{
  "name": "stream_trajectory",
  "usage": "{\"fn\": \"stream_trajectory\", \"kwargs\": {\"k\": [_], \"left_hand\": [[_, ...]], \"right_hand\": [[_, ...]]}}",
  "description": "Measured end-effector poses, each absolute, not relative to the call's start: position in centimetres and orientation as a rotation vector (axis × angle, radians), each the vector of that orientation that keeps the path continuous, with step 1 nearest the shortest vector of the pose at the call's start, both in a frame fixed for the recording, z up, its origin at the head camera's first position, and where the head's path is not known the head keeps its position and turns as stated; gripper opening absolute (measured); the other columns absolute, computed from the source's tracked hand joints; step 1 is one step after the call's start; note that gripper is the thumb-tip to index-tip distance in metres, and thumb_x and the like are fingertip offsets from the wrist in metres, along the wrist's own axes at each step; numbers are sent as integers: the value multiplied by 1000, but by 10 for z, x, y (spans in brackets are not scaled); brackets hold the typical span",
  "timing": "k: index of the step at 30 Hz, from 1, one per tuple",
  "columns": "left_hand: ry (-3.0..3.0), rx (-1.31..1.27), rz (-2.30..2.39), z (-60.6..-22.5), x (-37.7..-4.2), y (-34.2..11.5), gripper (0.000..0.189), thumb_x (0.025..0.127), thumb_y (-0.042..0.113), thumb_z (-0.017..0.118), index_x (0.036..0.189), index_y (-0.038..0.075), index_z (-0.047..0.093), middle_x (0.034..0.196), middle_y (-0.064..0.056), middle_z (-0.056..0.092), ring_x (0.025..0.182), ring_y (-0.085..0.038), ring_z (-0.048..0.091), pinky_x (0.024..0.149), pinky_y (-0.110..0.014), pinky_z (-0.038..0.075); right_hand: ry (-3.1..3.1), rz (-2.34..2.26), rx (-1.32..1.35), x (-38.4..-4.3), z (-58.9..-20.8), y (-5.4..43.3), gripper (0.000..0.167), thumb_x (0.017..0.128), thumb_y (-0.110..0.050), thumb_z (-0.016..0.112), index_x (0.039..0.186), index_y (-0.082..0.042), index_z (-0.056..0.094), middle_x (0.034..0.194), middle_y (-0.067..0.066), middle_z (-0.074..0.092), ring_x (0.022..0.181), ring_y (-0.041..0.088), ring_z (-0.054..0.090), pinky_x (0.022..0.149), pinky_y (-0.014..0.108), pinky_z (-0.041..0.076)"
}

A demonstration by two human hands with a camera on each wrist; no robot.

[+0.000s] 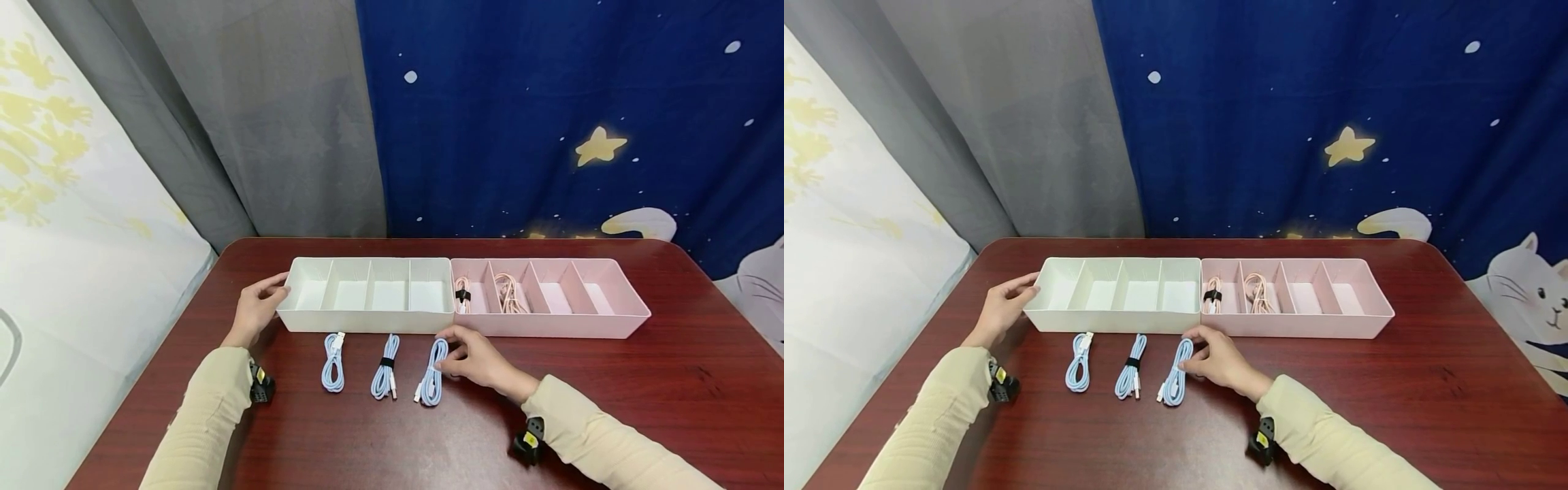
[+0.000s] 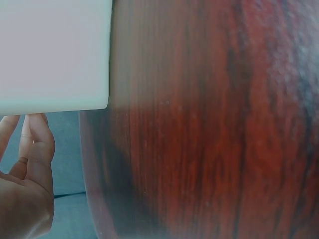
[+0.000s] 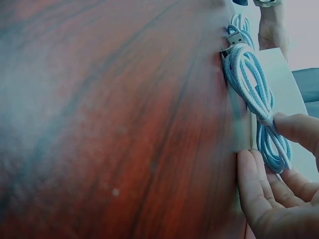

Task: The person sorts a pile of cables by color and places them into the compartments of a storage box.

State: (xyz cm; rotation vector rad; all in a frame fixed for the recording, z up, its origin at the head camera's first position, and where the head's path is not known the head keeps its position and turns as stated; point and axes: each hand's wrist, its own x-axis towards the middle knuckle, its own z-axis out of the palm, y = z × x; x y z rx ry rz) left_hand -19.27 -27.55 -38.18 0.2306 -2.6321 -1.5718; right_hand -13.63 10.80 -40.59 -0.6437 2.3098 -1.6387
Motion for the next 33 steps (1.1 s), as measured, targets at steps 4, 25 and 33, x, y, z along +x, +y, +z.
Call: {"fn": "stream_trajectory", "kwargs": {"k": [4,25,33], "left_hand": [[-2632,224,-1571,-382,-193,-276,45,89,32,52,129,14,48,104,-14,52,83,-13,56,65,-26,49],[-2631,228,-1589,-382,-192,-276,44,89,33,52,129,15,48,104,-13,52,82,-12,56,66,-26,49],[-2627,226,-1600,-382,-192,-275,45,89,34,52,129,15,48,104,-13,52,82,-13,57,66,-26,50]], "right_hand": [[2298,-1643,-646,-136,-406,109,44,72,-2,70,109,10,50,99,22,49,65,18,60,49,32,49],[2222,-1747,-600,-132,-406,105,44,73,6,65,113,14,47,104,26,50,76,26,62,60,22,49],[2184,-1769,-551,-129,-402,105,47,74,3,66,115,13,46,104,25,51,74,25,62,58,23,48]]}}
